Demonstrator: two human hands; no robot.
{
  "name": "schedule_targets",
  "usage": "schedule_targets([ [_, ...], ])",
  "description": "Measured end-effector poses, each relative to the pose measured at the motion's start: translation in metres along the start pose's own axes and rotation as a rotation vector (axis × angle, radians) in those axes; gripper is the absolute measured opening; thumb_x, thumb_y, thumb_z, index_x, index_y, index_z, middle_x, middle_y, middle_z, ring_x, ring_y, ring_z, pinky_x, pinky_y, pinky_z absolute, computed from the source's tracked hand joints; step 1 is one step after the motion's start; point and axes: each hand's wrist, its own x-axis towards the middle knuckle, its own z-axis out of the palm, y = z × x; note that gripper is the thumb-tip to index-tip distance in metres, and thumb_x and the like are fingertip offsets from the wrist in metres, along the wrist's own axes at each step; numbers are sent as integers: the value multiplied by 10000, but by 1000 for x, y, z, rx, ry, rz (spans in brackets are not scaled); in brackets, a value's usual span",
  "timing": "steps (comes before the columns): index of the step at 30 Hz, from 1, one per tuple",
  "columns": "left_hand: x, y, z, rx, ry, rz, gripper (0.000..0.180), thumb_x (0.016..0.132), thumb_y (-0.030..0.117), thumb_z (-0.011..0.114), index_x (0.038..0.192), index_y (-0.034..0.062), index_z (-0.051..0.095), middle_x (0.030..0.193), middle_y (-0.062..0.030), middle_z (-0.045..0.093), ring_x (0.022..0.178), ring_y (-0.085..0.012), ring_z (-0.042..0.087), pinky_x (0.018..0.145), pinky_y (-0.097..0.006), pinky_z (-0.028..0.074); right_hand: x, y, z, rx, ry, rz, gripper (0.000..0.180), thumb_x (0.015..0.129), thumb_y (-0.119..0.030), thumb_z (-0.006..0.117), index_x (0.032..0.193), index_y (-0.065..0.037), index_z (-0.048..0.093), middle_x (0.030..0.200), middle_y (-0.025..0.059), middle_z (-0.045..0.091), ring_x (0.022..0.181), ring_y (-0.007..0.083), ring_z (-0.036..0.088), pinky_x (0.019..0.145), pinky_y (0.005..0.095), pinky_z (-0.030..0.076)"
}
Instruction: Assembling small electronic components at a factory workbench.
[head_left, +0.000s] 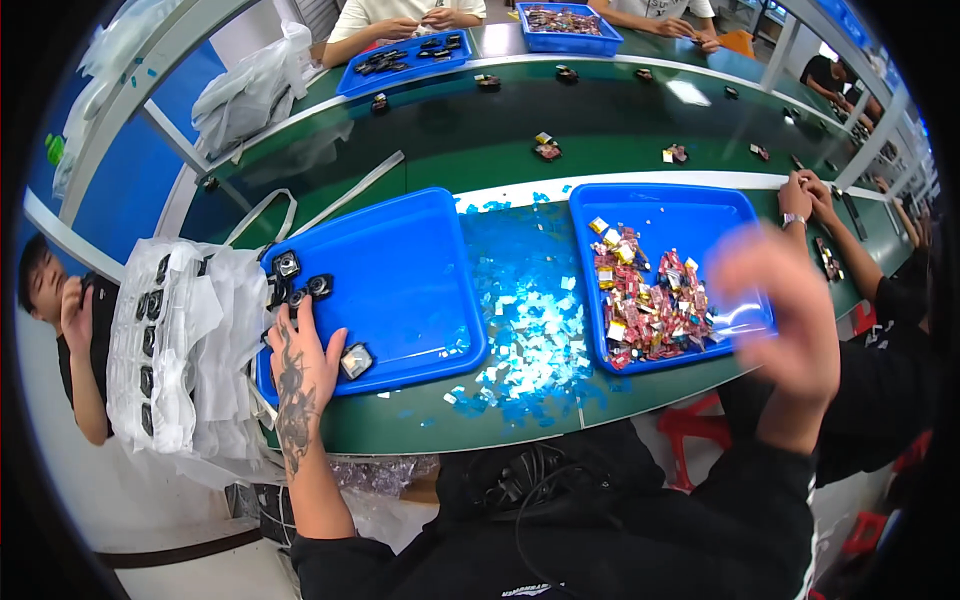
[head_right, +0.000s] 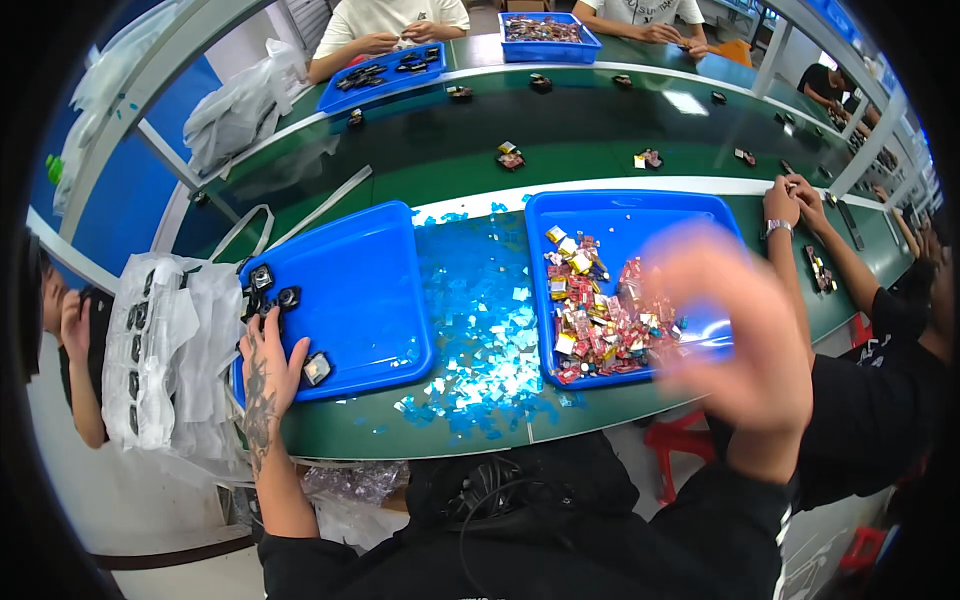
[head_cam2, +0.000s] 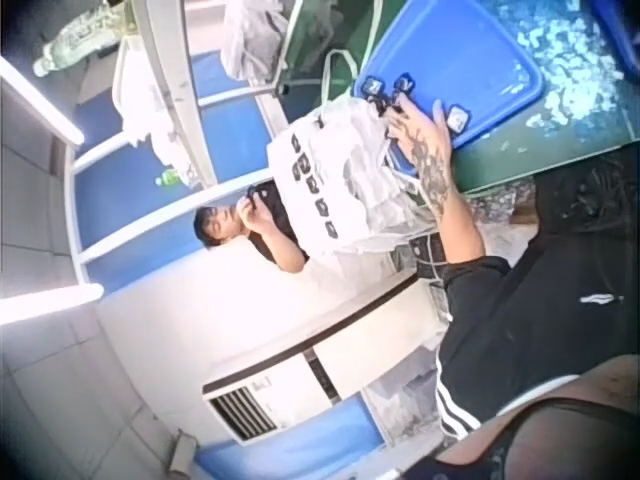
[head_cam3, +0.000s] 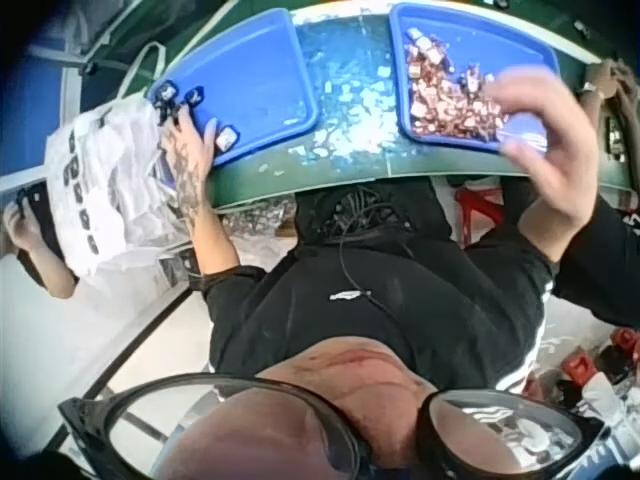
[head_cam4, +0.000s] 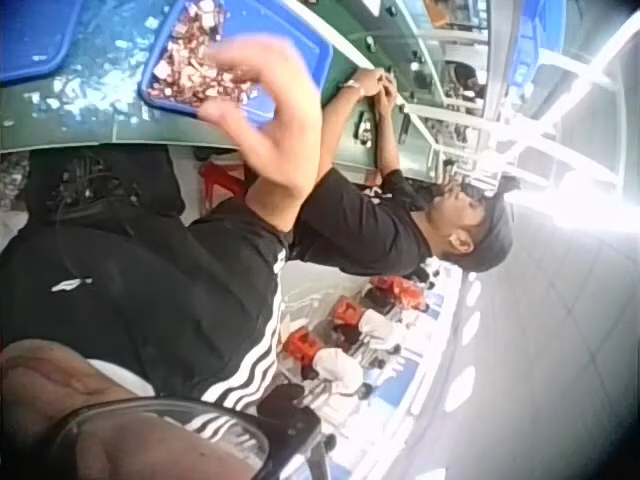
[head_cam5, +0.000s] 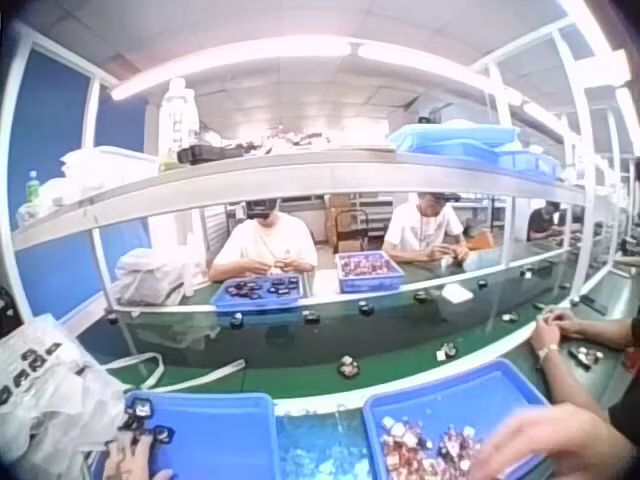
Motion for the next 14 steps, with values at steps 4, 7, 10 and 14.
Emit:
schedule_targets([
  [4,0,33,-2,-252,83,214,472,877,273,654,1288,63,556,1306,-178,566,1220,-358,512,1022,-438,417,-144,48,26,910,-748,-132,401,847,-249,768,1081,62,673,969,159,688,829,294,685,695,379,554],
  [7,7,33,-5,-245,106,347,385,933,302,582,1260,99,573,1275,-127,591,1171,-334,556,987,-426,450,-304,88,124,910,311,785,347,951,-365,613,886,-24,597,770,66,619,641,152,573,543,280,451],
  [10,36,23,-16,-288,96,261,302,934,270,572,1163,83,629,1124,-137,646,1063,-338,606,921,-429,475,-374,177,205,818,595,1396,332,962,-410,581,1012,-84,616,865,43,644,698,104,577,632,260,456],
  [14,102,10,15,-144,92,198,445,931,360,552,1249,48,560,1230,-201,598,1174,-371,533,965,-450,447,-411,288,275,386,80,1140,502,951,-449,578,1311,-99,576,1157,147,678,1030,221,633,966,423,438],
])
